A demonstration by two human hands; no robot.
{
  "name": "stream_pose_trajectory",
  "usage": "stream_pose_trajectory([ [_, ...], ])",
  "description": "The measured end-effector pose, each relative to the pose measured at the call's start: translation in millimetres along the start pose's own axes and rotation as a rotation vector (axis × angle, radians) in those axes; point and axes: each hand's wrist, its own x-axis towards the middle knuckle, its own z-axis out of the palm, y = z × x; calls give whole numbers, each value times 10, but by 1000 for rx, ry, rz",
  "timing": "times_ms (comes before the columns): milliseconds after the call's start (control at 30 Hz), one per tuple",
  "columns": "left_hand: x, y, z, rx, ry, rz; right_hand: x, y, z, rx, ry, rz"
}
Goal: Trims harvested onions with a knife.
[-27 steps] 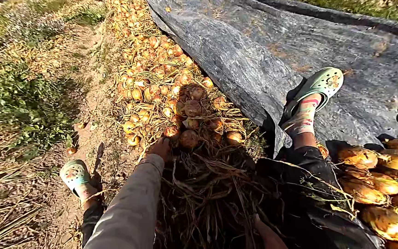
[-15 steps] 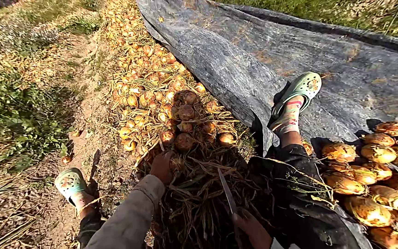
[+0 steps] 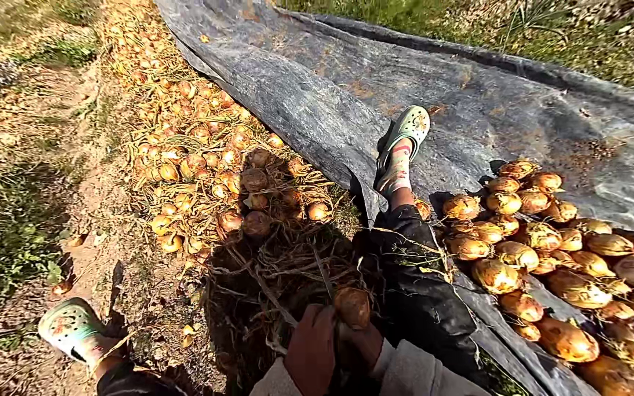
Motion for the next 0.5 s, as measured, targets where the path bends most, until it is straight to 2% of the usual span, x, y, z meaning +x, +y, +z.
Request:
stream_pose_trajectory([
  [133, -114, 6, 71, 92, -63, 20, -73, -61, 45, 132, 54, 112],
  [200, -55, 49, 55, 114, -177, -66, -96, -119, 82, 142, 129, 142],
  [267, 93, 151, 27, 126, -351, -174, -102, -178, 58, 110, 212, 87],
  [300, 185, 198, 35, 128, -411, -181, -92, -206, 15, 68, 247, -9],
  [367, 412, 264, 104, 127, -416, -61, -29, -307, -119, -108, 358, -301],
  [433, 737, 338, 196, 121, -267, 173, 95, -471, -276, -232, 502, -655],
  [467, 938, 373, 270, 113, -122, 297, 143, -604, -352, -205, 556, -758],
  [500, 1178, 440, 291, 101, -66, 334, 148, -785, -404, -131, 601, -787],
])
